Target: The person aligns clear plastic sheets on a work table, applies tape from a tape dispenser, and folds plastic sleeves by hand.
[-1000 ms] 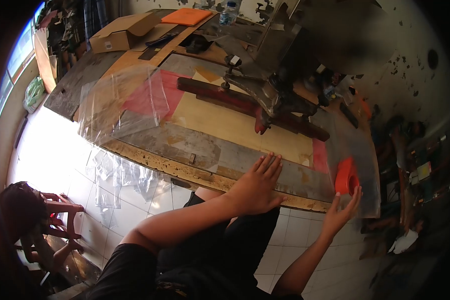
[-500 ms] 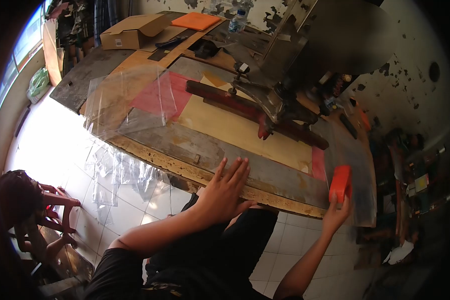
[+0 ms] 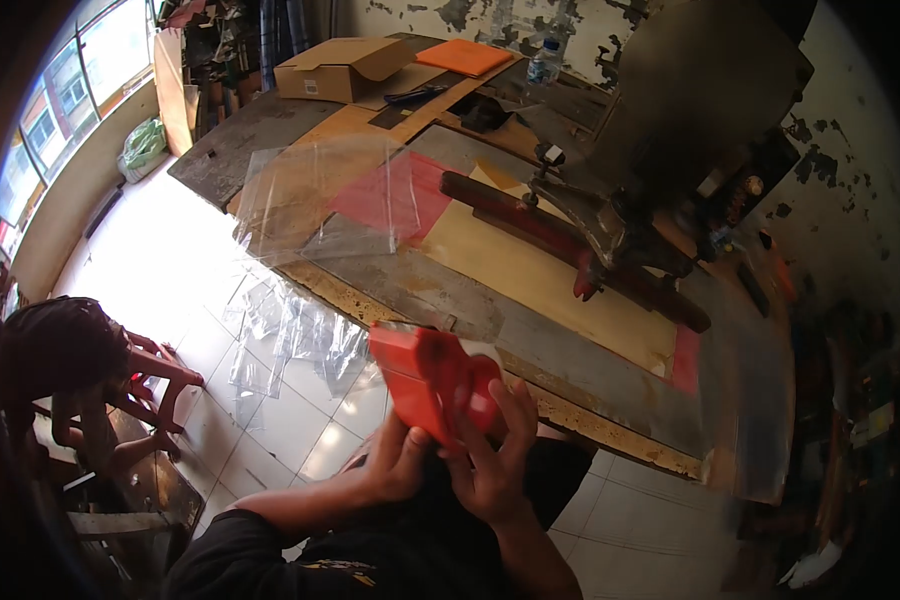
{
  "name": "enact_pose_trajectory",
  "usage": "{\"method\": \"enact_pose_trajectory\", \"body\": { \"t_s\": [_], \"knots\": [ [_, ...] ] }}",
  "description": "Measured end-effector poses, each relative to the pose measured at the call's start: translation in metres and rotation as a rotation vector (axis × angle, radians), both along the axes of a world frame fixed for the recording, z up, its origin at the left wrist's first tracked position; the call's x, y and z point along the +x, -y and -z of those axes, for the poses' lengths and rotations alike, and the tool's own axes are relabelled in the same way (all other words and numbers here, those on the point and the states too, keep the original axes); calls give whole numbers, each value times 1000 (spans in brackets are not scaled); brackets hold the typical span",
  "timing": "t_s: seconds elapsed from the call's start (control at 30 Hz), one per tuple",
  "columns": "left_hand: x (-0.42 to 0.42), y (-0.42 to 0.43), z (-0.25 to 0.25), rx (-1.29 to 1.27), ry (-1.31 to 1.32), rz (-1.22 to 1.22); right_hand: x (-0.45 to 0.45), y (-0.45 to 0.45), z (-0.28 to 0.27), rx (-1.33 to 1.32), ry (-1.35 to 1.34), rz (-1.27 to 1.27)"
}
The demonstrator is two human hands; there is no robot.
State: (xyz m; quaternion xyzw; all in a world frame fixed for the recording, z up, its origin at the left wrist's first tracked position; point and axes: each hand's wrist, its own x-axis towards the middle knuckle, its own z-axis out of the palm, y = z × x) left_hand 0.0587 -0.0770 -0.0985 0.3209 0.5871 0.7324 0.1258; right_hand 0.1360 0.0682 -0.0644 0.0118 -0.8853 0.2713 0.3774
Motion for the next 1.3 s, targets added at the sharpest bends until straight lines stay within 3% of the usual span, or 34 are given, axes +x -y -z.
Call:
{"method": "enact_pose_trajectory", "body": {
  "t_s": [0.07, 0.1, 0.13, 0.27, 0.33, 0.43, 0.5, 0.57, 0.67, 0.93, 1.0, 1.13, 1.2, 1.27, 1.3],
  "knots": [
    [-41, 23, -6, -211, -248, -365, -9, -2, -8, 107, 71, -23],
    [-65, 42, -8, -142, -115, -445, -10, -6, -8, 102, 91, -34],
    [-96, 63, -14, -179, -195, -610, -10, -11, -8, 99, 113, -44],
    [-274, 195, -37, -616, -922, -1092, 8, -56, -3, 52, 128, 110],
    [-367, 245, -44, -757, -1002, -1172, 27, -79, 7, 43, 130, 296],
    [-470, 280, -39, -808, -652, -1074, 56, -102, 26, 106, 117, 497],
    [-498, 280, -41, -864, -560, -983, 69, -107, 34, 161, 166, 569],
    [-516, 277, -39, -1303, -581, -959, 76, -106, 46, 155, 196, 603],
    [-554, 285, -25, -1237, -704, -1011, 79, -105, 57, 185, 220, 648],
    [-565, 259, -41, -1493, -647, -1001, 71, -108, 67, 230, 143, 680],
    [-537, 220, -49, -1437, -867, -1152, 70, -108, 69, 232, 130, 688],
    [-400, 105, -94, -999, -796, -530, 66, -108, 74, 251, 79, 713],
    [-314, 57, -112, -922, -701, -153, 65, -109, 77, 267, 69, 709],
    [-266, 32, -100, -983, -824, -42, 65, -111, 79, 291, 56, 707],
    [-256, 25, -89, -981, -903, -131, 65, -111, 80, 294, 43, 702]
  ]
}}
